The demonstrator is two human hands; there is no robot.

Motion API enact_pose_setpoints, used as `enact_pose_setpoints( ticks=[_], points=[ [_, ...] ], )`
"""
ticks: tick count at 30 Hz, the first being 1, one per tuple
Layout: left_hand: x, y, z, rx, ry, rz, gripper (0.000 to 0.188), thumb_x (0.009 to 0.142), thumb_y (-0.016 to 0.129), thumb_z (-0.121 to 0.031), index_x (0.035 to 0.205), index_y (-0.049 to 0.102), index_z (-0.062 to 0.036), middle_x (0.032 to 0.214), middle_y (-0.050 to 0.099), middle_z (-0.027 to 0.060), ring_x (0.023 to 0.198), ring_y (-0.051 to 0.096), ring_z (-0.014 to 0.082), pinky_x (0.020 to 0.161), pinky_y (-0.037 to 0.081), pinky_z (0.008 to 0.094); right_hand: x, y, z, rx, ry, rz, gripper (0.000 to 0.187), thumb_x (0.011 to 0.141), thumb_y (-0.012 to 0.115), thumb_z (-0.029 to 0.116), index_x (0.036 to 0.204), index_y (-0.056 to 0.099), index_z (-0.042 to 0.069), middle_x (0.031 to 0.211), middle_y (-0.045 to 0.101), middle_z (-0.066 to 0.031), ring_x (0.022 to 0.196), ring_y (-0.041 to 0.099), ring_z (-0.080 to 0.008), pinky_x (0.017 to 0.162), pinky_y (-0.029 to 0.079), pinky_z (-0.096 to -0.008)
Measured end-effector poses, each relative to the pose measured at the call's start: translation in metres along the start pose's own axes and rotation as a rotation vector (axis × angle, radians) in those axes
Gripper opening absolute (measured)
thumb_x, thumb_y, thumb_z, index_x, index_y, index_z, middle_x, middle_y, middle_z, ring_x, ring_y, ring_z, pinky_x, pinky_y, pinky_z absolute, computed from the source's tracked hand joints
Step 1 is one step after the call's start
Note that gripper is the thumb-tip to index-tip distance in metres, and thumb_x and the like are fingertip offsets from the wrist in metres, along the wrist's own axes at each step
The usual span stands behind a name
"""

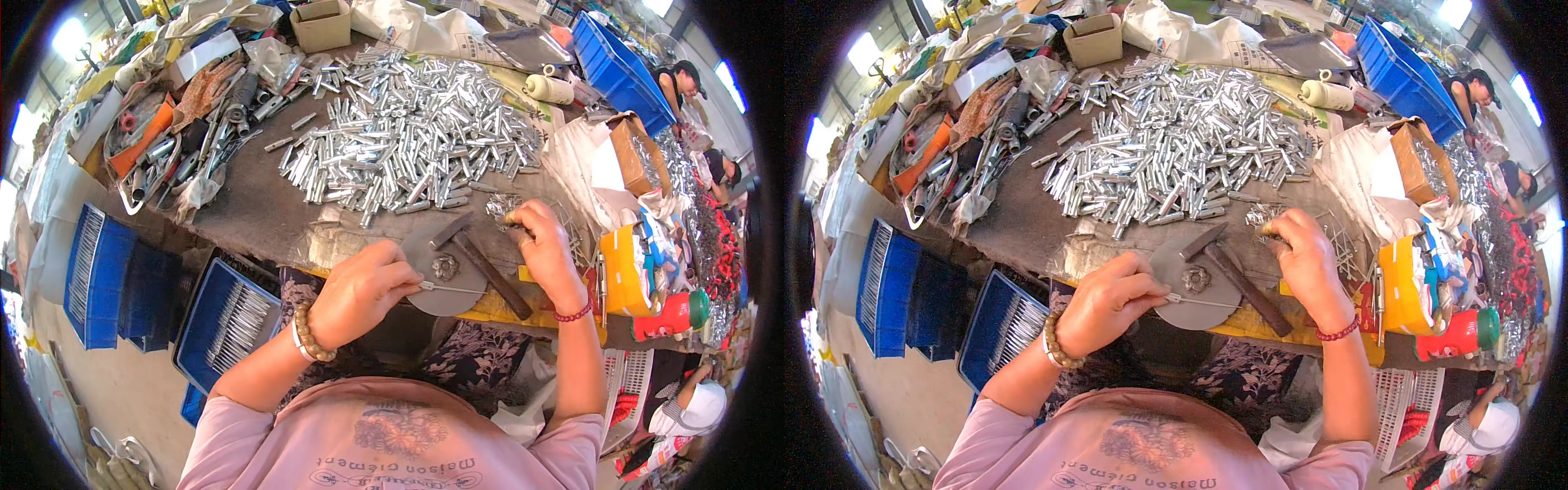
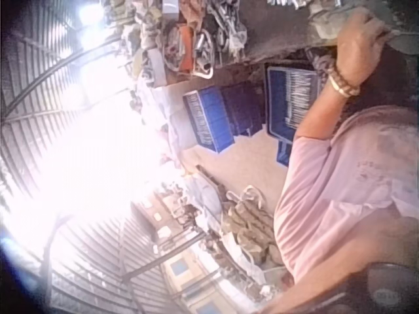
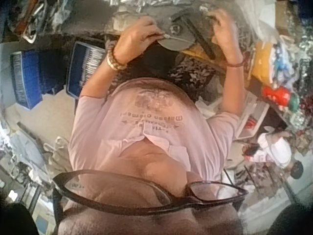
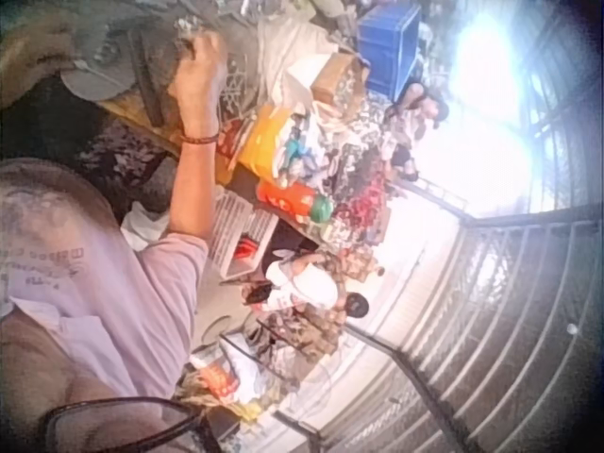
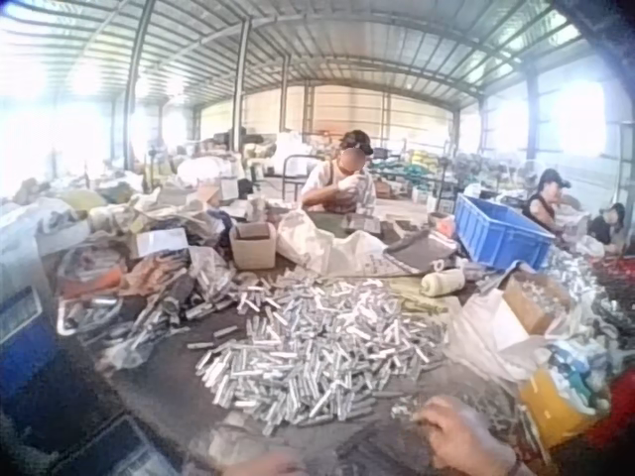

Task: Using a hammer to secure small metal pins into metal components on a workbench.

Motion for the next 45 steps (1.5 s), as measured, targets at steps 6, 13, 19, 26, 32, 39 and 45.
enact_pose_setpoints(
  ticks=[6,13,19,26,32,39,45],
  points=[
    [0.012,0.001,-0.003,0.008,0.006,-0.004,0.015,0.082,0.084,-0.007,0.096,0.078,-0.0074,0.092,0.064,0.0074,0.086,0.067,0.0287,0.074,0.054,0.0373,-0.003,-0.011,-0.013,-0.038,0.127,-0.042,0.022,0.078,0.075,-0.005,0.099,0.072,0.003,0.1,0.066,-0.0116,0.1,0.067,-0.0342,0.085,0.054,-0.0414],
    [0.005,0.007,-0.002,0.082,-0.042,0.019,0.013,0.081,0.084,-0.009,0.09,0.075,-0.0065,0.089,0.063,0.0103,0.083,0.065,0.0344,0.071,0.052,0.0424,-0.013,0.011,-0.002,-0.222,-0.173,-0.226,0.005,0.086,0.067,0.01,0.082,0.065,0.008,0.086,0.061,-0.0106,0.087,0.064,-0.0331,0.073,0.055,-0.047],
    [-0.004,-0.002,-0.009,0.081,-0.049,-0.007,0.017,0.077,0.086,-0.003,0.09,0.076,-0.0043,0.089,0.064,0.0107,0.082,0.066,0.0343,0.069,0.053,0.0429,-0.013,0.009,0.022,-0.265,-0.208,-0.121,0.019,0.081,0.072,0.008,0.094,0.058,0.004,0.098,0.057,-0.0122,0.096,0.062,-0.0329,0.084,0.054,-0.044],
    [0.004,-0.001,-0.009,0.075,-0.033,-0.012,0.016,0.077,0.086,-0.004,0.089,0.077,-0.005,0.089,0.065,0.0099,0.082,0.067,0.0329,0.069,0.053,0.0423,-0.012,-0.007,0.021,-0.07,-0.048,-0.153,0.02,0.085,0.071,0.006,0.1,0.058,0.004,0.095,0.06,-0.0137,0.094,0.065,-0.037,0.082,0.055,-0.0466],
    [0.003,-0.001,-0.009,0.087,-0.011,-0.007,0.015,0.079,0.085,-0.005,0.091,0.077,-0.0064,0.088,0.065,0.0097,0.083,0.067,0.0333,0.069,0.053,0.0424,-0.019,0.015,0.111,0.009,-0.219,0.016,0.032,0.085,0.067,0.001,0.115,0.057,0.003,0.099,0.065,-0.0152,0.097,0.066,-0.038,0.082,0.055,-0.0467],
    [0.002,0.0,-0.01,0.081,0.037,-0.023,0.011,0.081,0.082,-0.006,0.091,0.077,-0.0074,0.089,0.065,0.0104,0.082,0.067,0.0341,0.069,0.053,0.0437,-0.025,0.039,0.139,0.299,-0.329,-0.056,0.061,0.086,0.066,-0.002,0.144,0.049,0.003,0.1,0.065,-0.0172,0.097,0.066,-0.0403,0.081,0.054,-0.0485],
    [0.004,0.001,-0.01,0.083,0.004,0.006,0.011,0.08,0.083,-0.005,0.089,0.076,-0.0071,0.088,0.065,0.01,0.082,0.067,0.0339,0.069,0.053,0.0436,-0.034,0.046,0.122,0.253,-0.219,-0.042,0.059,0.087,0.065,-0.003,0.143,0.049,0.004,0.093,0.065,-0.0182,0.088,0.066,-0.0413,0.077,0.054,-0.0508]
  ],
)
Point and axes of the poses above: each hand's wrist, its own x-axis towards the middle knuckle, its own y-axis out of the palm, z = x × y, the point moved 10 cm from there along x, towards the middle knuckle
